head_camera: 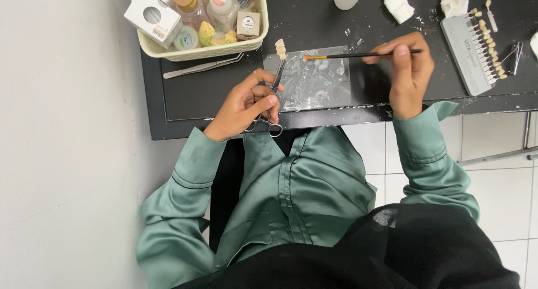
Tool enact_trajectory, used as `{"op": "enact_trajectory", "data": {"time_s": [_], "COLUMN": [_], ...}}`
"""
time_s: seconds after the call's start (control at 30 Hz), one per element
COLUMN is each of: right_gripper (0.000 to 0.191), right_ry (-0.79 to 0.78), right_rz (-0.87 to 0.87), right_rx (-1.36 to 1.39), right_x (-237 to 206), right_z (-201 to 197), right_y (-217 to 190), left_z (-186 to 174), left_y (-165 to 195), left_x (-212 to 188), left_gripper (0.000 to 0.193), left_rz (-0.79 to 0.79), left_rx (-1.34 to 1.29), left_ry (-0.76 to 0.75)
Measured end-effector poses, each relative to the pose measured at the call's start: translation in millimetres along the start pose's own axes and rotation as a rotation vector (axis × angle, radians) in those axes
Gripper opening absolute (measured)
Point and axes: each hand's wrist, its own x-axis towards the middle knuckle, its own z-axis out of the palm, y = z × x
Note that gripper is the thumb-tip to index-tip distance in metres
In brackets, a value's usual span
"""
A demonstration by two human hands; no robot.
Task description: The person holds a small denture tooth-shaped workpiece with tweezers in one hand and uses a fine brush in the other to apply and shape a light-colored ceramic paste on it over a glass slab. They add liquid from a squeeze bottle onto the slab and continue building up and smoothing the material on the workpiece.
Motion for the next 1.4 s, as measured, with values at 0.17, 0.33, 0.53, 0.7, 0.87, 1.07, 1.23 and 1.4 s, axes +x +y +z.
{"op": "enact_trajectory", "data": {"time_s": [0.17,0.33,0.53,0.7,0.87,1.07,1.23,1.4], "right_gripper": [0.029,0.032,0.034,0.035,0.035,0.034,0.033,0.033], "right_ry": [-0.052,-0.095,-0.101,-0.055,-0.053,-0.083,-0.14,-0.1], "right_rz": [-0.063,-0.076,-0.108,-0.109,-0.121,-0.126,-0.137,-0.142], "right_rx": [-0.029,-0.163,-0.176,-0.145,-0.14,-0.18,-0.221,-0.184], "right_x": [-0.3,-0.8,-2.1,-2.8,-2.9,-2.9,-2.0,-1.3], "right_z": [2.2,4.6,4.5,2.8,2.0,3.5,3.6,6.8], "right_y": [-2.7,-5.1,-3.5,1.1,3.5,1.8,0.1,-1.5], "left_z": [-1.0,-0.6,-0.3,-0.6,-1.4,-0.8,-0.8,-0.6], "left_y": [-1.3,-1.9,-1.5,-1.7,-3.4,-3.1,-1.6,-1.6], "left_x": [-0.4,0.4,0.3,-0.1,-0.8,-0.4,-0.8,-0.7], "left_gripper": [0.022,0.021,0.022,0.022,0.022,0.022,0.022,0.023], "left_rz": [0.0,-0.005,-0.009,-0.004,0.002,-0.006,-0.012,-0.008], "left_rx": [-0.061,-0.046,-0.053,-0.065,-0.08,-0.095,-0.064,-0.061], "left_ry": [-0.015,-0.011,-0.008,-0.013,-0.012,-0.008,-0.004,-0.004]}}
